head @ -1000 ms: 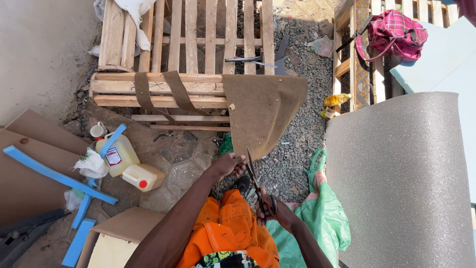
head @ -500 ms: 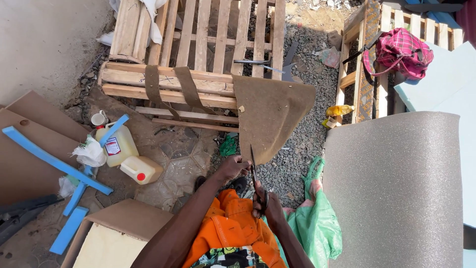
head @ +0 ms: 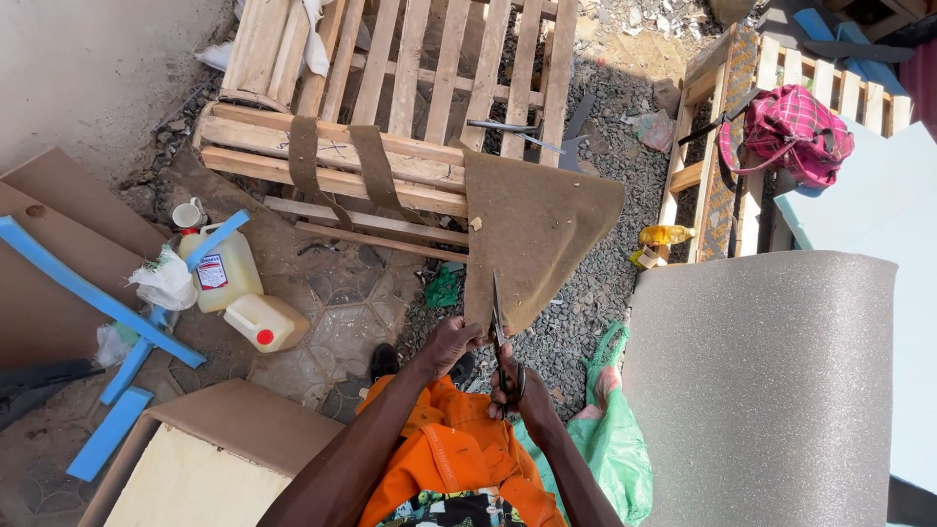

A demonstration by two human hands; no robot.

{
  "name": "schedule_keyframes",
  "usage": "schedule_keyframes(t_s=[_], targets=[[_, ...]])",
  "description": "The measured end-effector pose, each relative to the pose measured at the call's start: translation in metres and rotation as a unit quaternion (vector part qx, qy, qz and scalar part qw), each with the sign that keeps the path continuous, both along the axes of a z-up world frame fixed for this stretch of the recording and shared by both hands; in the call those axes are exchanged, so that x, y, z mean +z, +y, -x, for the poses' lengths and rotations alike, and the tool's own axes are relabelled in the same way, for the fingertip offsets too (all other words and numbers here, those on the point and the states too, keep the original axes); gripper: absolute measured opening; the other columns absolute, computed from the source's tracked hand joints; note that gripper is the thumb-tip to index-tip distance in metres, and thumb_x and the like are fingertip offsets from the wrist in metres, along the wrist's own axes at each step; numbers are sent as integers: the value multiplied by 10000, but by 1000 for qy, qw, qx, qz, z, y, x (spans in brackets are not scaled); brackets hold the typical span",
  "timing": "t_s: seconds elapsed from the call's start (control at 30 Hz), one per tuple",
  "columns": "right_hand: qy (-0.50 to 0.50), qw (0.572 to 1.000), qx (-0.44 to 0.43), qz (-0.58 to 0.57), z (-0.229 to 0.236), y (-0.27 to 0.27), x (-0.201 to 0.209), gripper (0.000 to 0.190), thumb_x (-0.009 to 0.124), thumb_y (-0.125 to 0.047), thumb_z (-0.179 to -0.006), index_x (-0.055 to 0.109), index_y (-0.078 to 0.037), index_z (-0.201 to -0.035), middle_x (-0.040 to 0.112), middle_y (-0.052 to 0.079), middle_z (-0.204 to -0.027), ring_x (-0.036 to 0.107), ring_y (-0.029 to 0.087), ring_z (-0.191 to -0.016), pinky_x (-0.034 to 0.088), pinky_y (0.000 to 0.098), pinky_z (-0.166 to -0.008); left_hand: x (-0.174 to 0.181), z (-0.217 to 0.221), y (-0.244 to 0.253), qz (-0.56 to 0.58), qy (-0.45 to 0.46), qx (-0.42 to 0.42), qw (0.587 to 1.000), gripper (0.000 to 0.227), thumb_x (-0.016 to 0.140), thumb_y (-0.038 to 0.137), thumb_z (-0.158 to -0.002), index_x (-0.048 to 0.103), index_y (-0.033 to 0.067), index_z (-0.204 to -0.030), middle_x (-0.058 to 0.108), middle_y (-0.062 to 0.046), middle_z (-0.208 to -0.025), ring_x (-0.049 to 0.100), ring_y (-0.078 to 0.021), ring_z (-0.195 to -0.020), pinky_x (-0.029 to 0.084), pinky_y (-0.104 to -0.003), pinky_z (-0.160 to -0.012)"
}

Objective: Using scissors to cut through thick fabric straps attached to a wooden pallet frame.

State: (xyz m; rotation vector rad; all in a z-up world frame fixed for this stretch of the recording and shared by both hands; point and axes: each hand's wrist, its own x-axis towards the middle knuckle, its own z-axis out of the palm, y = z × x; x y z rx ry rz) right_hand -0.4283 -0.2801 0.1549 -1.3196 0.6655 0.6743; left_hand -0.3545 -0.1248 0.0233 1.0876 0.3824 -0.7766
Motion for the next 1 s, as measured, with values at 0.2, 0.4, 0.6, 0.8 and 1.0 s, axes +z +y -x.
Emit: schedule_keyframes(t_s=[0.2,0.4,0.6,0.8,1.0], targets=[[-3,1000,18,-15,-21,-13,-30,829,495,-815,-927,611,5,-888,533,102,-605,706,331,-559,598,418,-562,-48,7,2,69,-87,-62,992,257,681,191,-1025,646,-61,-1059,639,-200,-1009,618,-383,-1167,447,-630,-1130],[5,999,-4,32,-40,-10,-11,768,593,-763,-914,592,-5,-792,493,88,-537,668,301,-455,569,370,-477,22,-4,11,-39,-93,-90,991,324,812,307,-902,708,17,-803,638,-145,-771,604,-203,-817,533,-473,-841],[15,999,49,11,-62,-19,-25,883,505,-881,-859,601,-3,-856,526,93,-589,710,323,-556,602,397,-590,48,-3,15,-129,-127,-154,971,371,834,454,-824,742,130,-668,606,-63,-651,498,-158,-631,444,-379,-658],[-9,998,43,35,-78,-18,-20,788,583,-786,-912,602,-6,-804,510,89,-545,680,297,-478,583,376,-510,30,-3,21,-199,-142,-197,949,314,779,444,-786,737,185,-614,626,-60,-603,510,-189,-533,426,-365,-590],[14,997,81,12,-104,-26,-37,935,496,-928,-826,611,-1,-875,564,112,-615,712,327,-594,606,412,-621,50,-2,16,-148,-155,-179,960,277,762,326,-808,710,136,-614,592,-48,-596,476,-158,-559,398,-347,-582]])
